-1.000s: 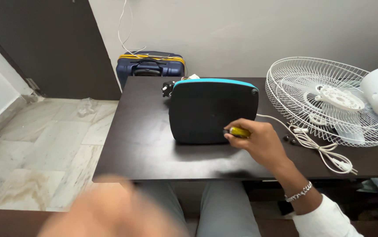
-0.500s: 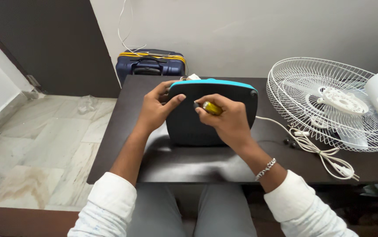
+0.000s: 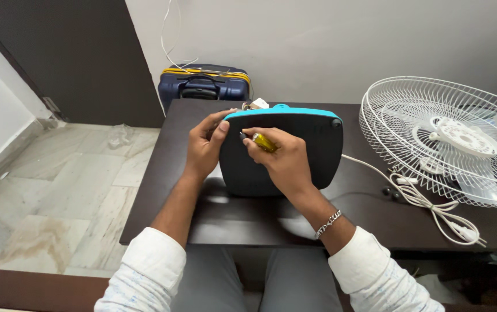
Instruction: The person aligns and attaches a black plastic cover to a teal-colored electronic device on a table, then uses a yellow screwdriver to tighten multiple screws around the perimeter to secure the cover.
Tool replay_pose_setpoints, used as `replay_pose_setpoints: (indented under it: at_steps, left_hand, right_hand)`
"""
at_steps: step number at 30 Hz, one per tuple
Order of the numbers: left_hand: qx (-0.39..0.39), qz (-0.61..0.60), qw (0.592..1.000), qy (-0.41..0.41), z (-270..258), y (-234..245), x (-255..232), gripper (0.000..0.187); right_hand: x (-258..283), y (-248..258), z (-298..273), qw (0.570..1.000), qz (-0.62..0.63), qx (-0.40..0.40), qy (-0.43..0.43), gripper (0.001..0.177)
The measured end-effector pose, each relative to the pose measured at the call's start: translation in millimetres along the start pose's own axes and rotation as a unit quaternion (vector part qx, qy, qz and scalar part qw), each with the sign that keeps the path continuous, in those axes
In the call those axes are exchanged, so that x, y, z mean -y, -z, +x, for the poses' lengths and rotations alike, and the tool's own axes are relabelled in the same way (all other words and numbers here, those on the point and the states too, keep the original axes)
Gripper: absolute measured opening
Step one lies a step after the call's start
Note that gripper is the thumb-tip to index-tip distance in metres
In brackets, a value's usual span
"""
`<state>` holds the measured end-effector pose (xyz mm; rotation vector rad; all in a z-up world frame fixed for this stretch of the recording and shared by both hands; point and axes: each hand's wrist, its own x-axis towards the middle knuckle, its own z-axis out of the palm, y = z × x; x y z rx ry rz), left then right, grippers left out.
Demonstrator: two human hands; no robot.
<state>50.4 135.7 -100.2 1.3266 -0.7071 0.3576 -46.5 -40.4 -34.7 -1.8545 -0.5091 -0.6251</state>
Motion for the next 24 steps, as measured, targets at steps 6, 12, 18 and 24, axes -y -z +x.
replay_pose_setpoints:
  at_steps: [6,12,18,24]
  left_hand:
    - [-0.007,-0.011,1.000,-0.011,-5.3,-0.3,3.7,0.038]
    - [-0.016,0.008,1.000,0.014,-9.8,-1.6,12.1,0.041]
    - [-0.013,-0.019,1.000,-0.022,-8.0,-4.7,14.5,0.037]
    - [-0.006,-0.010,1.000,-0.018,-8.5,-7.1,7.9,0.039]
  right_hand:
    - [1.0,-1.2,2.0,0.997,0.010,-0.022,-0.078,0.020]
    - [4.3,-6.0,5.5,0.995,0.031,-0.009,-0.090,0.020]
    - [12.7,-15.5,7.3,0.996,-0.002,-0.013,-0.083,0.020]
    - [23.5,-20.3,8.7,0.992,-0.058,-0.042,-0.107,0.020]
